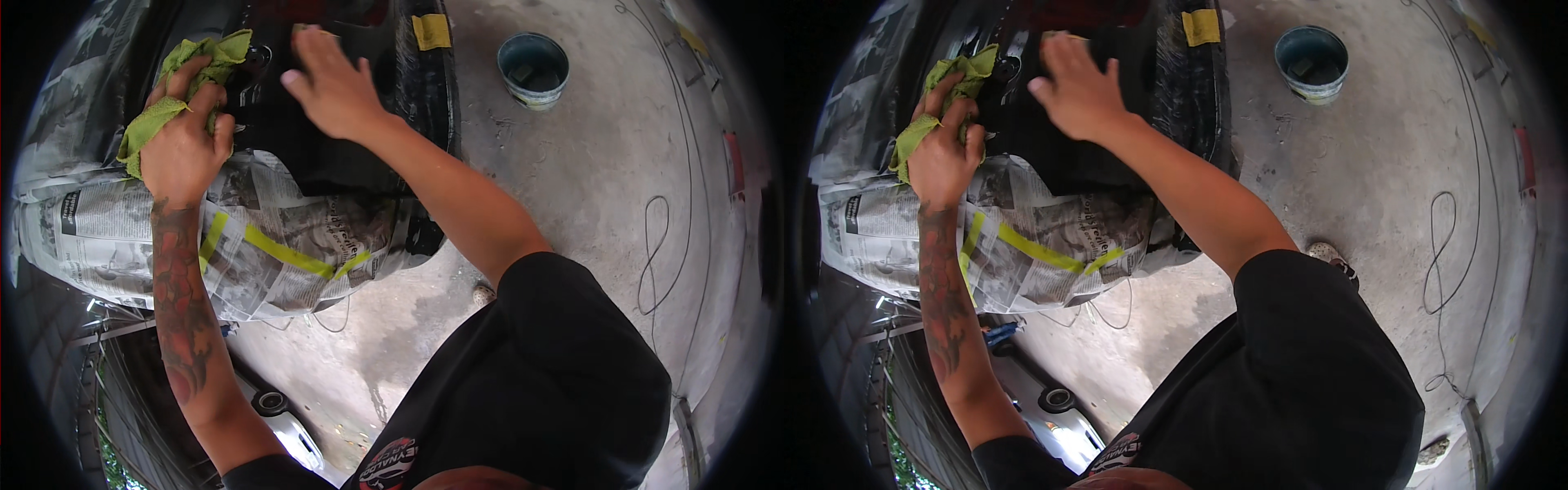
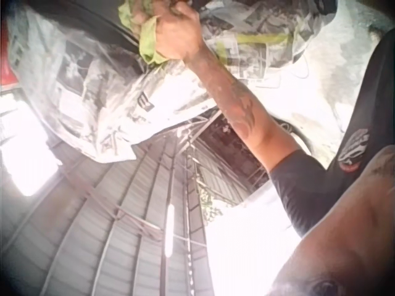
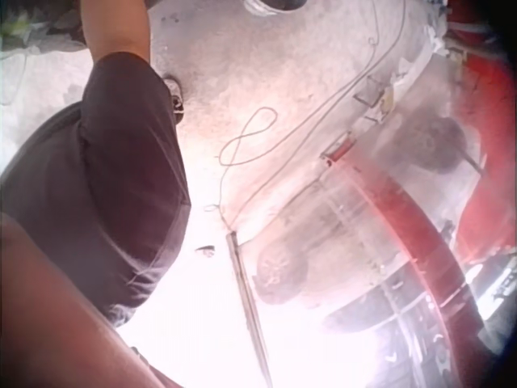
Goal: The person wet-sands a car panel using a sanding block, wipes down the surface with a cloth, and continues sanding different areas of the panel.
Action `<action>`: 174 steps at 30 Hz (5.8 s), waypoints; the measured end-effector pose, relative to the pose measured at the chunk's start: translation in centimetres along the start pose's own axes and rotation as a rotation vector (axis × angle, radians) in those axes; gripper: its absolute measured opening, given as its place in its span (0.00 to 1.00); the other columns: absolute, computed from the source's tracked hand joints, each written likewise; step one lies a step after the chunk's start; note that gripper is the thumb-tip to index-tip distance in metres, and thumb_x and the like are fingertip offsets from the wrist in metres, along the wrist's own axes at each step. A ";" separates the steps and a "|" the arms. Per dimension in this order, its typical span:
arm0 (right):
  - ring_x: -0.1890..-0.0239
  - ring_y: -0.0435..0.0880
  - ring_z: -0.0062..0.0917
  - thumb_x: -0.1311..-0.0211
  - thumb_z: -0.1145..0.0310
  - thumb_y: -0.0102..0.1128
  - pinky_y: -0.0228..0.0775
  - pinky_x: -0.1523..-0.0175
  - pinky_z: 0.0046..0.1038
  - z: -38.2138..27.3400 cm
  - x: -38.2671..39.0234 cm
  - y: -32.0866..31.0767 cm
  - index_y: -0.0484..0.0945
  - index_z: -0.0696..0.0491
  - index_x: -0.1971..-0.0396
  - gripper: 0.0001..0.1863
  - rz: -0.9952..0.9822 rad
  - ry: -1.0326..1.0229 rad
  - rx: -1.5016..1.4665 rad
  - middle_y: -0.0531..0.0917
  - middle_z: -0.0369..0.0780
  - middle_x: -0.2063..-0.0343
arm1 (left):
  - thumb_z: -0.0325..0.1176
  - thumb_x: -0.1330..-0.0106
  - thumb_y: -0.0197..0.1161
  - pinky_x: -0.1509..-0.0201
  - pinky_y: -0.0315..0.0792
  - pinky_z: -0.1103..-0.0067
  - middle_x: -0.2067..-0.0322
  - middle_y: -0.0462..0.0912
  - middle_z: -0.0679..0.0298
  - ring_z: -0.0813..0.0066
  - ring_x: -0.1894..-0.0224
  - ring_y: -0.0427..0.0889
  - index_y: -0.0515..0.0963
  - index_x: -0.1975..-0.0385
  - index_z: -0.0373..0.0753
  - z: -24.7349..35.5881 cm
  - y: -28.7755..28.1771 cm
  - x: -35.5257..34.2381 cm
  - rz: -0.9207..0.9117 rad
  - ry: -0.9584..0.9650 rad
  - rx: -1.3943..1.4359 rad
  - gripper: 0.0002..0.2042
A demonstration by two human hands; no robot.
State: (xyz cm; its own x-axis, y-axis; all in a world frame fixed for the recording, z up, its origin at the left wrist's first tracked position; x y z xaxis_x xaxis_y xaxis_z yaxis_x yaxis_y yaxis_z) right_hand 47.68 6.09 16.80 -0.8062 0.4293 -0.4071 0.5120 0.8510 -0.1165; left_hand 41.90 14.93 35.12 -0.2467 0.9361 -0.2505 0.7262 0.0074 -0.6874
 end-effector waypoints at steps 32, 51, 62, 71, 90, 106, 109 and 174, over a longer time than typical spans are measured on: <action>0.21 0.46 0.40 0.25 0.35 0.31 0.38 0.21 0.38 21.2 -9.0 1.3 0.45 0.55 0.23 0.45 0.191 0.215 -0.288 0.48 0.48 0.22 | 0.24 0.43 0.57 0.41 0.74 0.68 0.39 0.78 0.60 0.56 0.39 0.76 0.80 0.64 0.40 -0.3 1.5 -0.3 -0.119 -0.038 -0.024 0.09; 0.21 0.45 0.45 0.24 0.45 0.41 0.42 0.23 0.49 15.7 4.5 1.5 0.47 0.58 0.24 0.41 0.036 0.146 -0.294 0.50 0.53 0.24 | 0.25 0.39 0.58 0.52 0.81 0.72 0.39 0.79 0.64 0.62 0.43 0.81 0.81 0.64 0.41 -1.1 1.9 0.6 -0.148 -0.033 -0.057 0.07; 0.21 0.43 0.46 0.23 0.46 0.40 0.37 0.23 0.56 3.5 20.8 3.7 0.45 0.53 0.22 0.39 -0.285 -0.082 -0.082 0.47 0.49 0.22 | 0.29 0.42 0.62 0.51 0.79 0.71 0.44 0.82 0.69 0.62 0.50 0.84 0.82 0.67 0.45 -0.1 1.5 0.2 -0.013 -0.022 -0.022 0.06; 0.20 0.36 0.44 0.22 0.43 0.32 0.28 0.22 0.55 3.0 21.1 3.4 0.40 0.55 0.22 0.40 -0.239 0.339 -0.319 0.40 0.50 0.22 | 0.31 0.36 0.59 0.51 0.80 0.71 0.39 0.78 0.67 0.62 0.46 0.83 0.82 0.59 0.43 -0.8 2.0 0.5 -0.071 -0.014 -0.041 0.08; 0.20 0.41 0.42 0.23 0.43 0.30 0.36 0.22 0.53 6.4 19.4 5.1 0.40 0.58 0.23 0.41 -0.007 0.908 -0.585 0.42 0.52 0.22 | 0.32 0.34 0.58 0.44 0.76 0.66 0.36 0.74 0.67 0.58 0.40 0.78 0.79 0.58 0.43 -1.9 2.3 0.7 -0.105 -0.090 -0.027 0.08; 0.21 0.47 0.45 0.24 0.43 0.34 0.38 0.22 0.51 6.9 21.1 5.3 0.46 0.61 0.25 0.41 -0.031 0.897 -0.372 0.51 0.54 0.24 | 0.32 0.35 0.58 0.48 0.77 0.66 0.38 0.76 0.70 0.59 0.43 0.80 0.79 0.62 0.43 -1.6 2.4 0.8 -0.084 -0.069 0.026 0.06; 0.21 0.48 0.44 0.24 0.45 0.36 0.39 0.22 0.51 6.2 21.4 5.5 0.46 0.61 0.25 0.41 -0.098 0.921 -0.434 0.51 0.54 0.24 | 0.31 0.36 0.59 0.48 0.77 0.66 0.38 0.76 0.68 0.58 0.44 0.80 0.79 0.62 0.43 -1.7 2.4 0.9 -0.063 -0.047 0.002 0.06; 0.20 0.40 0.46 0.21 0.49 0.35 0.38 0.22 0.53 -4.2 20.2 4.0 0.44 0.53 0.22 0.37 -0.247 -0.068 0.072 0.44 0.47 0.22 | 0.34 0.34 0.59 0.46 0.76 0.67 0.38 0.77 0.71 0.59 0.43 0.80 0.79 0.59 0.45 -1.5 2.2 0.9 -0.039 -0.069 0.020 0.07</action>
State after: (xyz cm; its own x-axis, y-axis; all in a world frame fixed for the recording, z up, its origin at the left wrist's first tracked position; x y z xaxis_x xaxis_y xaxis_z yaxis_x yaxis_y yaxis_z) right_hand 32.19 19.40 11.95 -0.8888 0.1873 -0.4183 0.3234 0.9030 -0.2829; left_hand 44.21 16.26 34.40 -0.3188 0.9089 -0.2689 0.7024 0.0361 -0.7109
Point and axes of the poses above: each hand's wrist, its own x-axis away from the middle knuckle, its own y-axis out of the palm, z = x × y, the point moved 8 cm from there along -x, towards the middle knuckle
